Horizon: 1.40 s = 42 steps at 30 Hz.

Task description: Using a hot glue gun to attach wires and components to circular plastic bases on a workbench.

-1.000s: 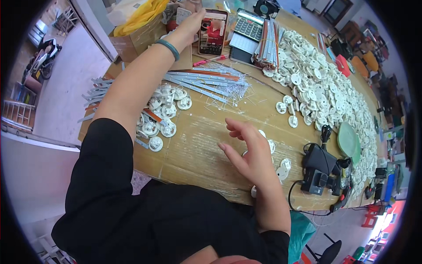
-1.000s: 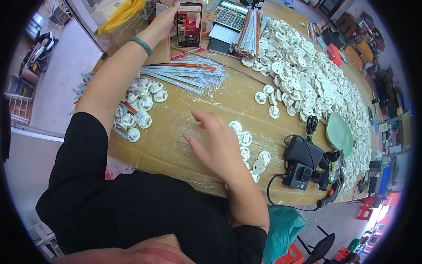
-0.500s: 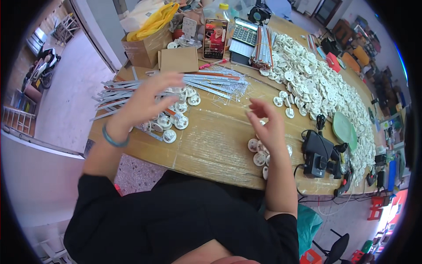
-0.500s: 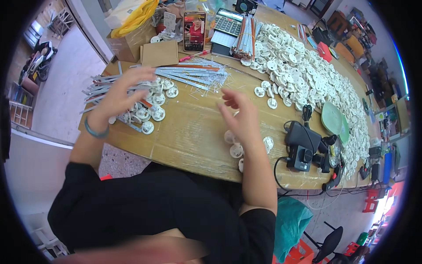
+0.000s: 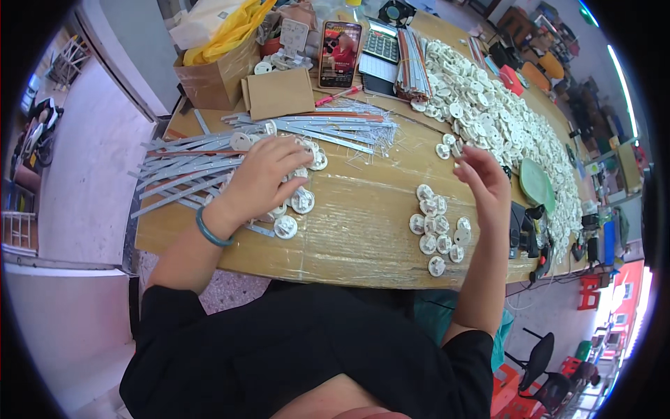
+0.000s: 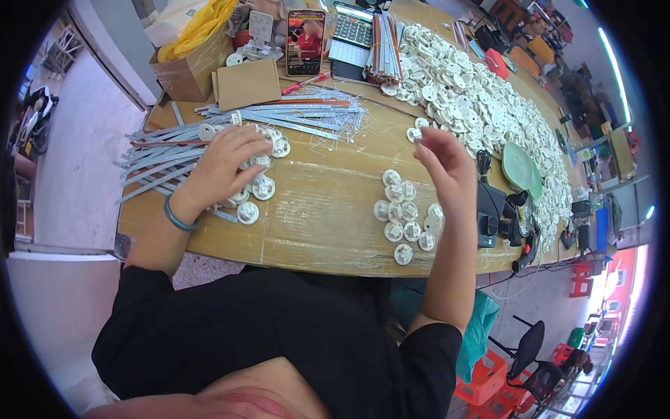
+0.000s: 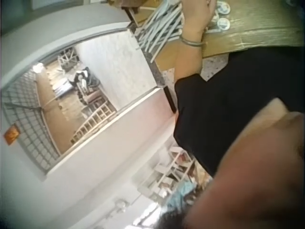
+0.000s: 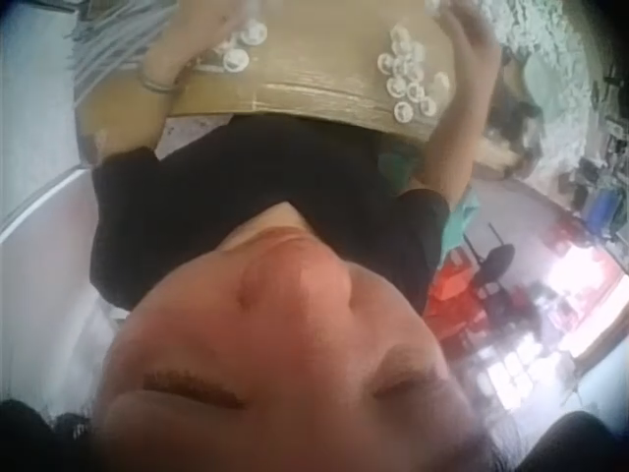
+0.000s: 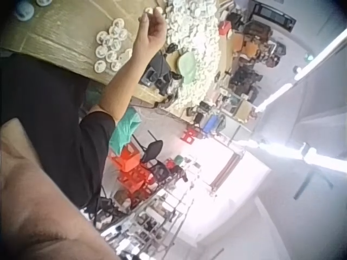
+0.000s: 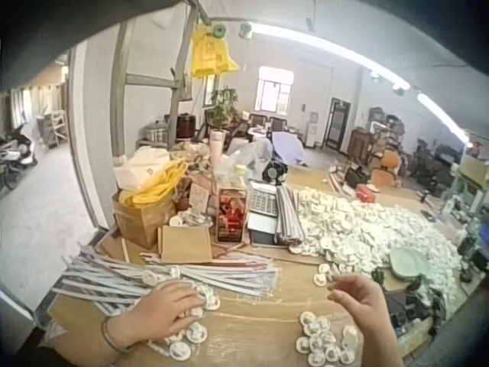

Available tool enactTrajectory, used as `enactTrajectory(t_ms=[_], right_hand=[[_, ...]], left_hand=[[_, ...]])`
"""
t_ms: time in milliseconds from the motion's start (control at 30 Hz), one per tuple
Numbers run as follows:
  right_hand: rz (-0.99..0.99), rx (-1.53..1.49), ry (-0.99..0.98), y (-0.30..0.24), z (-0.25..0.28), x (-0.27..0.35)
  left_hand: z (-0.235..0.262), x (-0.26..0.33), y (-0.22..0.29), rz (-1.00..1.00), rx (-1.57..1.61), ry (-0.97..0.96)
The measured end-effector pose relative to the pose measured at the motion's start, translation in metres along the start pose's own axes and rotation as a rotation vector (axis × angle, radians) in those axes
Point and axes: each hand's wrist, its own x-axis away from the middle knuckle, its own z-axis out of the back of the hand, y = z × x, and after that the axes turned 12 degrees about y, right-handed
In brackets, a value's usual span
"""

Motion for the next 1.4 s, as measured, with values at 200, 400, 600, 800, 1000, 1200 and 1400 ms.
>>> enactTrajectory(t_ms=[200, 400, 600, 800, 1000, 1200, 1400], right_hand=[[0.011, 0.118, 0.289, 0.017, 0.031, 0.069], [0.08, 0.134, 0.582, 0.057, 0.024, 0.112], [0.008, 0.016, 0.703, 0.093, 0.028, 0.125], [0.059, -0.026, 0.659, 0.09, 0.032, 0.134], [0.06, -0.077, 0.58, 0.09, 0.033, 0.134], [0.112, -0.095, 0.602, 0.092, 0.038, 0.135], [0.175, 0.024, 0.535, 0.076, 0.033, 0.127]], left_hand=[[0.006, 0.004, -0.001, 0.059, 0.065, 0.022], [0.006, 0.006, 0.002, 0.068, 0.06, 0.049], [0.01, 0.006, 0.001, 0.098, 0.054, 0.158], [0.062, 0.029, -0.014, 0.213, -0.165, 0.277], [0.065, 0.082, -0.03, 0.231, -0.138, 0.259], [0.074, 0.081, -0.041, 0.42, -0.049, 0.331], [0.109, 0.102, -0.092, 0.31, -0.095, 0.199]])
